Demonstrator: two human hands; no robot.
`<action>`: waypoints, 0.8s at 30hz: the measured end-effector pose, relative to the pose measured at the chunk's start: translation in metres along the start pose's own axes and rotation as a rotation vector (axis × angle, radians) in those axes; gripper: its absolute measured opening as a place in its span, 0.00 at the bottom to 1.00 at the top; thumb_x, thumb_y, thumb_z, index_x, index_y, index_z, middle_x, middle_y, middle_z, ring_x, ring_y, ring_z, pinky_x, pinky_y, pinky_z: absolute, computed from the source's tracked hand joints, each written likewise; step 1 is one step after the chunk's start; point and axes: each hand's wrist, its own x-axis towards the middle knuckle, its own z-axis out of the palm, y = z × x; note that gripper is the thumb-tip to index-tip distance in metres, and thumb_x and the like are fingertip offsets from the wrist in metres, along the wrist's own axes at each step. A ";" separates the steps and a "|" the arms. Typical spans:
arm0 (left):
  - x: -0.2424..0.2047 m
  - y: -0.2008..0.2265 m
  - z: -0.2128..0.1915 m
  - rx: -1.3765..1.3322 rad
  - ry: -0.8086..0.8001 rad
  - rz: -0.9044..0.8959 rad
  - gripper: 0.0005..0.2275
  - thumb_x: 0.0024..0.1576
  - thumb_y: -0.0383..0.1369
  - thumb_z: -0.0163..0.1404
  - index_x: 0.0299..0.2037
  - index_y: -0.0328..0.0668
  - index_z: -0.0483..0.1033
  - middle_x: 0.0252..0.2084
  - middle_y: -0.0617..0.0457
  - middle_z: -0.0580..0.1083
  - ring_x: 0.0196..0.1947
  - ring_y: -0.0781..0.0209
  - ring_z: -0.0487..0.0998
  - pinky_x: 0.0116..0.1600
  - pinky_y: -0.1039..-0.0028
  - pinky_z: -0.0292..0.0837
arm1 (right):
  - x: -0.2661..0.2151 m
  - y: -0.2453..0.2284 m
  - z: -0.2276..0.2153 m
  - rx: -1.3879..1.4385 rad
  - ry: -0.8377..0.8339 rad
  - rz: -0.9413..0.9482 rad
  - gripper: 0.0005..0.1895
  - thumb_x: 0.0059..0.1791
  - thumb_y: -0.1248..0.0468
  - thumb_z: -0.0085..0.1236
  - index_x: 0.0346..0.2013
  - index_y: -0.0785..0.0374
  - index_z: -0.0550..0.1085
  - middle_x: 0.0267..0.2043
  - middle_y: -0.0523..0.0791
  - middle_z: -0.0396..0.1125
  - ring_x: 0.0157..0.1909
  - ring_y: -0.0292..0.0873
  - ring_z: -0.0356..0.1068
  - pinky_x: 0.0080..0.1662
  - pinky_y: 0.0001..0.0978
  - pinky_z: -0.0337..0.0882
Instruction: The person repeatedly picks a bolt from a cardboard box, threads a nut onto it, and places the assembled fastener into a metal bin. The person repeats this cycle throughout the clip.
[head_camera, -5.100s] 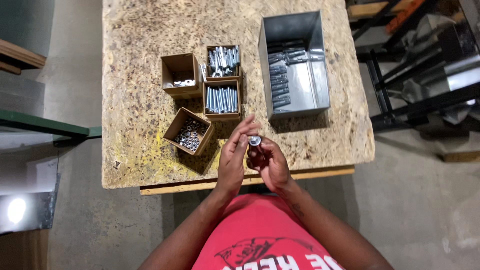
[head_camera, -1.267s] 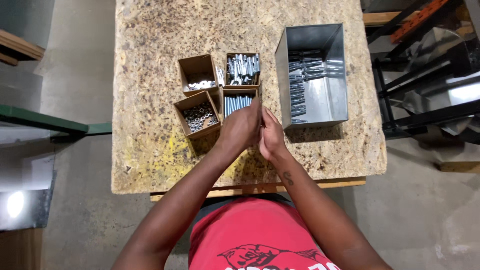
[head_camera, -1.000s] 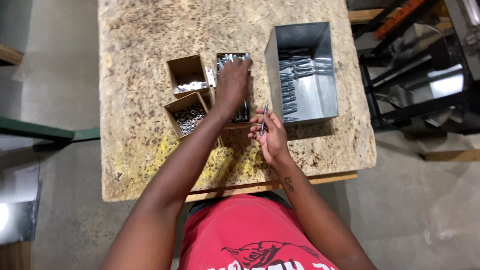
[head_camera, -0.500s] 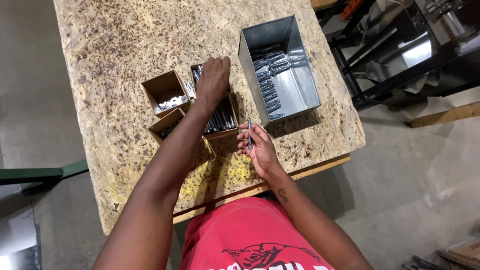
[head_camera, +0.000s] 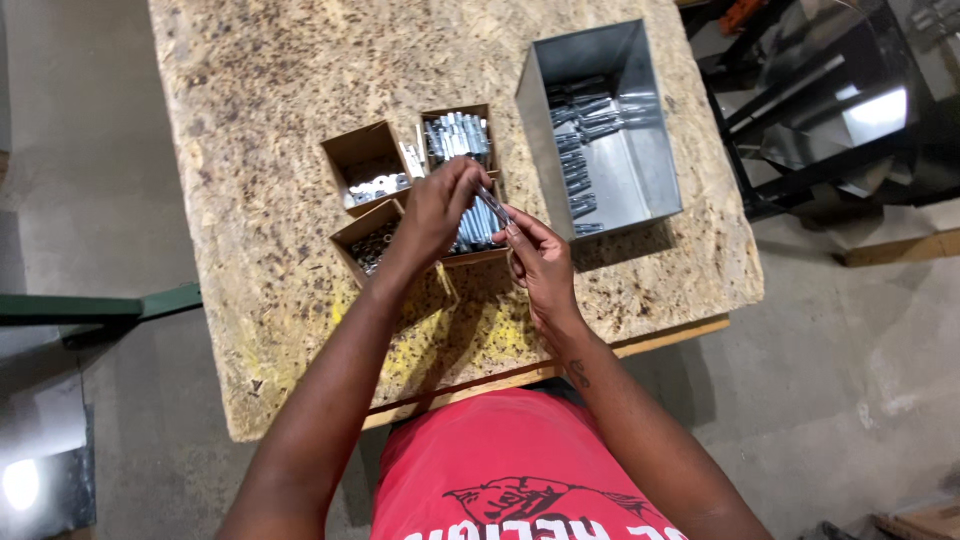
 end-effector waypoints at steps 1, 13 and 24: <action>-0.005 0.002 -0.003 0.032 0.001 0.023 0.13 0.81 0.38 0.45 0.53 0.49 0.85 0.31 0.49 0.80 0.36 0.46 0.83 0.51 0.53 0.81 | -0.003 -0.002 0.005 -0.016 -0.002 0.009 0.22 0.64 0.63 0.63 0.73 0.68 0.80 0.42 0.50 0.81 0.23 0.25 0.59 0.23 0.14 0.61; -0.039 0.010 -0.027 -0.011 -0.142 -0.060 0.14 0.79 0.39 0.51 0.70 0.46 0.80 0.44 0.32 0.85 0.43 0.33 0.89 0.65 0.41 0.81 | 0.011 0.050 0.003 0.210 -0.003 0.247 0.12 0.63 0.60 0.59 0.59 0.61 0.77 0.41 0.50 0.77 0.34 0.38 0.71 0.32 0.25 0.69; 0.046 -0.201 -0.098 0.643 -0.175 -0.255 0.11 0.71 0.31 0.61 0.56 0.30 0.83 0.40 0.32 0.82 0.44 0.26 0.88 0.49 0.40 0.84 | -0.014 0.036 0.009 0.299 0.003 0.264 0.11 0.60 0.62 0.59 0.56 0.60 0.74 0.38 0.49 0.76 0.36 0.38 0.72 0.35 0.26 0.68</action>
